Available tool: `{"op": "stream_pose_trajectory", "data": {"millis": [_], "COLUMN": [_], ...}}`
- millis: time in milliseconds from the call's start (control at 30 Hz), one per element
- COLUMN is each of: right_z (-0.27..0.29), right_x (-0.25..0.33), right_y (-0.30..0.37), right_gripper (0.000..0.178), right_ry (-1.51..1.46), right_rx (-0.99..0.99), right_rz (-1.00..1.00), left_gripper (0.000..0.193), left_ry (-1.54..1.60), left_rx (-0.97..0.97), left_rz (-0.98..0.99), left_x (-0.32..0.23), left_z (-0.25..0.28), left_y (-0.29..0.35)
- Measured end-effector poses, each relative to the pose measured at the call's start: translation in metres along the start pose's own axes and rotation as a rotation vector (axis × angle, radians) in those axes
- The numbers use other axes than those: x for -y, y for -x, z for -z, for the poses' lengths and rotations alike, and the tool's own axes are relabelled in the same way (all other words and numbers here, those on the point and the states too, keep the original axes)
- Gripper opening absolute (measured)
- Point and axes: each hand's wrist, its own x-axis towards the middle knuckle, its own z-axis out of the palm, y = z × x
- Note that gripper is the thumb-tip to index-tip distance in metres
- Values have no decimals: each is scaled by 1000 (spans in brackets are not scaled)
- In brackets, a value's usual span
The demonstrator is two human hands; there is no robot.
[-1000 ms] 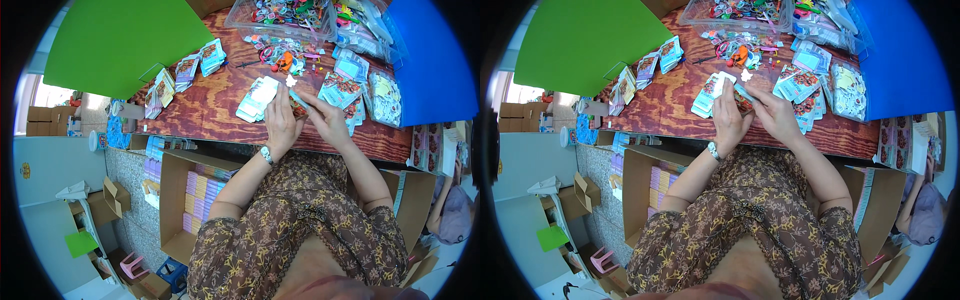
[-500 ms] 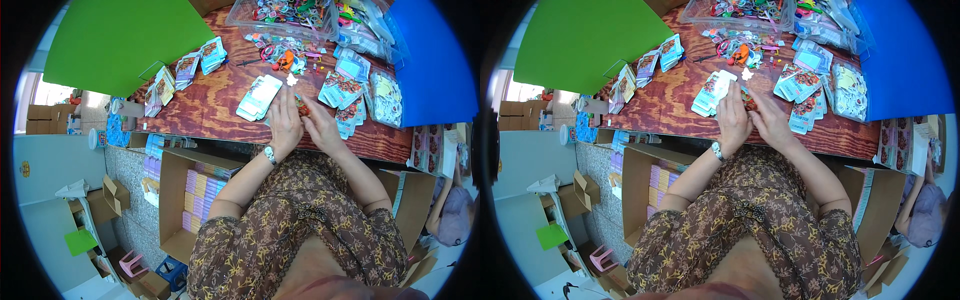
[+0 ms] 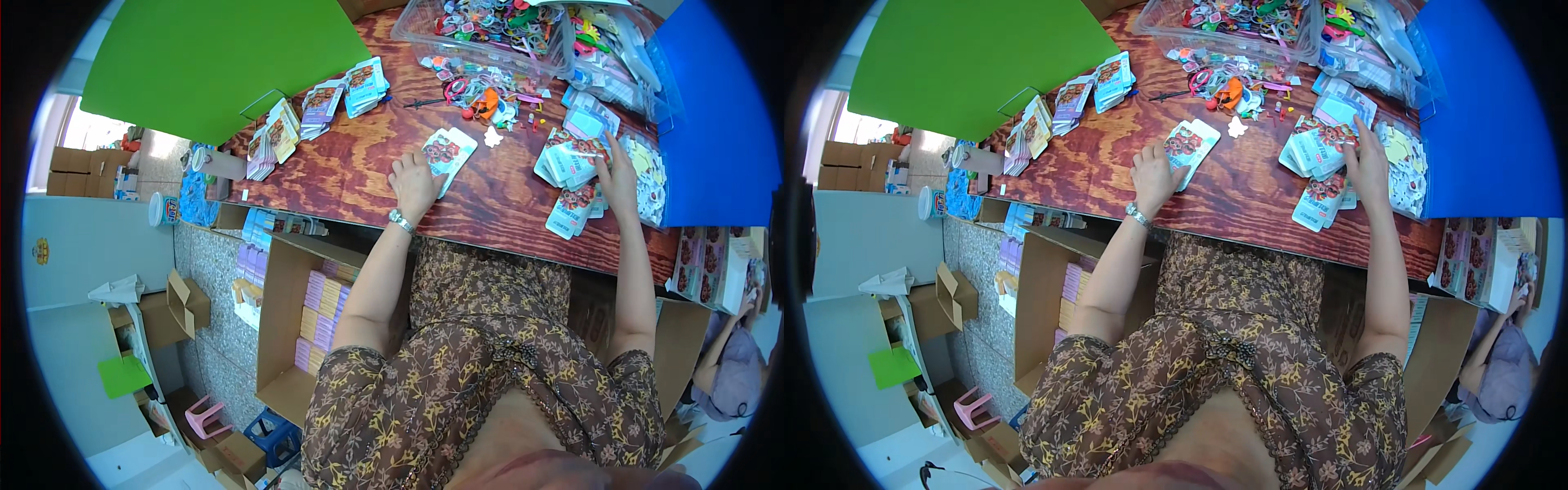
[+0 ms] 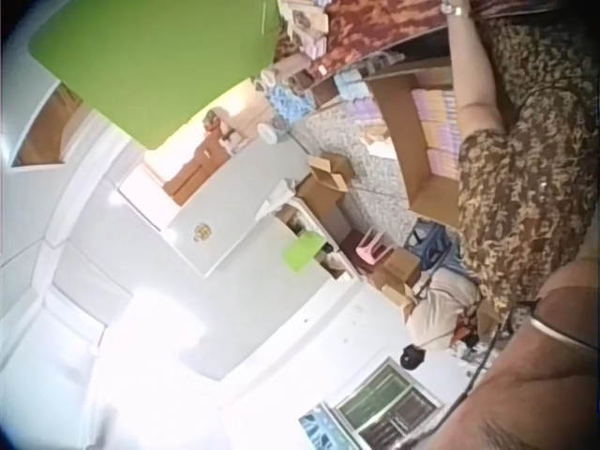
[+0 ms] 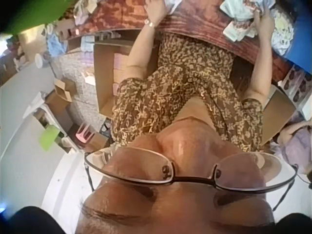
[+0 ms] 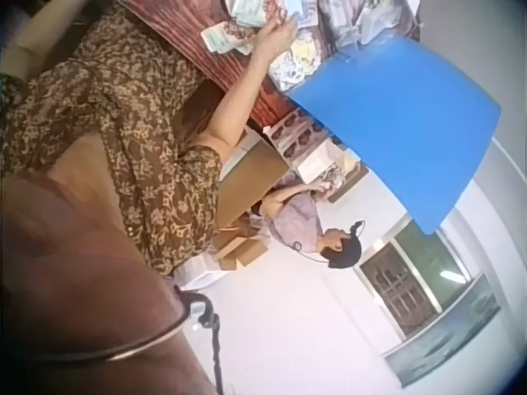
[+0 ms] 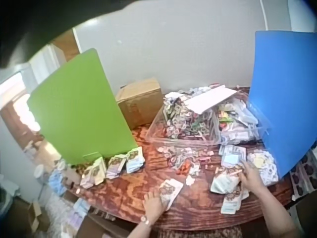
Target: The recorder is sorting small packaged items and organizing them into larger boxes and containers.
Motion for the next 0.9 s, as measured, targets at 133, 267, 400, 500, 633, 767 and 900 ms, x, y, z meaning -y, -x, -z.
{"op": "stream_pose_trajectory", "data": {"millis": [133, 267, 400, 500, 633, 767, 900], "right_z": [-17, -19, -17, -11, -7, -11, -15], "right_x": [-12, -6, 7, 17, 37, 37, 70], "right_y": [0, -5, -6, -6, -7, 1, 10], "right_gripper": [62, 64, 63, 60, 56, 56, 60], "right_ry": [199, 203, 219, 222, 159, 182, 69], "right_rx": [-171, -146, -188, -216, -221, -184, -99], "right_rz": [208, 196, 240, 271, 318, 314, 343], "left_gripper": [79, 76, 78, 60, 41, 36, 29], "left_ry": [69, 126, 305, 501, 756, 654, 420], "left_rx": [12, 90, 132, 210, -43, -262, -439], "left_rz": [69, 105, 78, 138, 218, 219, 220], "left_x": [6, 4, 1, 1, 48, 53, 60], "left_z": [1, 7, 6, 1, -11, 9, 18], "left_y": [-10, -15, -16, -19, -36, -90, -161]}}
